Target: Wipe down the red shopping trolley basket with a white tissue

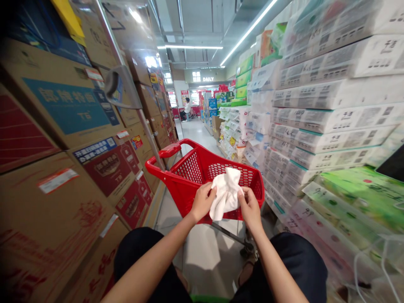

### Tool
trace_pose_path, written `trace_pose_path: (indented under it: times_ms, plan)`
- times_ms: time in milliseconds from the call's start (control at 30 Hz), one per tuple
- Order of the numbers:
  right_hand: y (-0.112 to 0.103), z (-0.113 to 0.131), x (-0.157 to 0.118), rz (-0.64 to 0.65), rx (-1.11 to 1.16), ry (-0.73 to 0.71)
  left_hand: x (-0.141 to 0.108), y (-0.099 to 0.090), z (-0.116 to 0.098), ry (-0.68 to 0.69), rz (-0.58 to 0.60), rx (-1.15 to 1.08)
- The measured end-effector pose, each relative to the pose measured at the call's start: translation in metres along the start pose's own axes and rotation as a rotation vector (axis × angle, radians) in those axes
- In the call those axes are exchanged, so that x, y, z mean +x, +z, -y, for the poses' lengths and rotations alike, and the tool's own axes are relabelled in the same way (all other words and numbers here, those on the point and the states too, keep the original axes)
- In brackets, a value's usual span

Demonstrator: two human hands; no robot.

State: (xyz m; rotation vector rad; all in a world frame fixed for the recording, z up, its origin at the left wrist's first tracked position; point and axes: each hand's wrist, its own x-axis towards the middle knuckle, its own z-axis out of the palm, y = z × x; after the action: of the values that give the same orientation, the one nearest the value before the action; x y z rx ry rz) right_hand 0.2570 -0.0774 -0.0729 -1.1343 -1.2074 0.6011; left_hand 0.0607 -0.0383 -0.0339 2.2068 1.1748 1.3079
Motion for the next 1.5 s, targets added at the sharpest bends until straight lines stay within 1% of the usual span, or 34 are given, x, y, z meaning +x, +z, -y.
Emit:
trace_pose_path:
  times_ms: [100,200,267,367,533,600,700,767,833,867,967,1033,1100,1167,1233,1300,1400,1467,1500]
  plan:
    - [-0.006,-0.003,0.003,-0.076,0.074,0.086,0.005,-0.010,0.001,-0.099,-0.102,-0.081]
    - [-0.004,-0.003,0.005,-0.094,0.144,0.170,0.011,-0.020,-0.002,-0.142,-0.169,-0.183]
    - [0.000,0.001,0.005,-0.067,0.205,0.212,0.015,-0.026,-0.006,-0.123,-0.187,-0.203]
    - [0.006,0.010,0.006,0.033,0.294,0.261,0.020,-0.034,-0.013,-0.088,-0.198,-0.199]
    - [0.007,0.024,0.003,0.126,0.320,0.256,0.023,-0.044,-0.021,-0.042,-0.188,-0.206]
    - [0.005,0.030,0.000,0.166,0.286,0.240,0.024,-0.047,-0.024,-0.030,-0.187,-0.233]
    - [0.002,0.035,-0.001,0.198,0.088,0.167,0.026,-0.050,-0.029,-0.004,-0.186,-0.314]
    - [0.000,0.034,0.001,0.231,-0.040,0.105,0.027,-0.054,-0.031,0.012,-0.196,-0.369]
    - [-0.005,0.030,0.004,0.251,-0.088,0.095,0.027,-0.061,-0.032,0.021,-0.213,-0.387]
    - [-0.008,0.029,0.006,0.246,-0.074,0.117,0.028,-0.066,-0.031,0.027,-0.219,-0.377]
    - [-0.017,0.028,0.010,0.163,0.089,0.207,0.028,-0.080,-0.025,0.055,-0.232,-0.275]
    - [-0.023,0.032,0.013,0.123,0.190,0.240,0.028,-0.087,-0.018,0.057,-0.235,-0.208]
    - [-0.028,0.038,0.017,0.114,0.226,0.244,0.029,-0.092,-0.012,0.043,-0.230,-0.179]
    - [-0.031,0.041,0.025,0.110,0.211,0.231,0.032,-0.095,-0.007,0.031,-0.209,-0.155]
    - [-0.034,0.039,0.038,0.081,0.147,0.199,0.040,-0.096,-0.003,0.013,-0.192,-0.078]
    - [-0.036,0.033,0.055,0.044,-0.027,0.142,0.051,-0.095,0.002,-0.038,-0.164,0.048]
    - [-0.039,0.016,0.080,0.010,-0.339,0.078,0.069,-0.090,0.012,-0.137,-0.078,0.337]
    - [-0.042,0.002,0.091,-0.001,-0.462,0.068,0.078,-0.084,0.023,-0.164,-0.014,0.517]
    - [-0.044,-0.006,0.094,-0.002,-0.500,0.068,0.081,-0.081,0.028,-0.161,0.010,0.574]
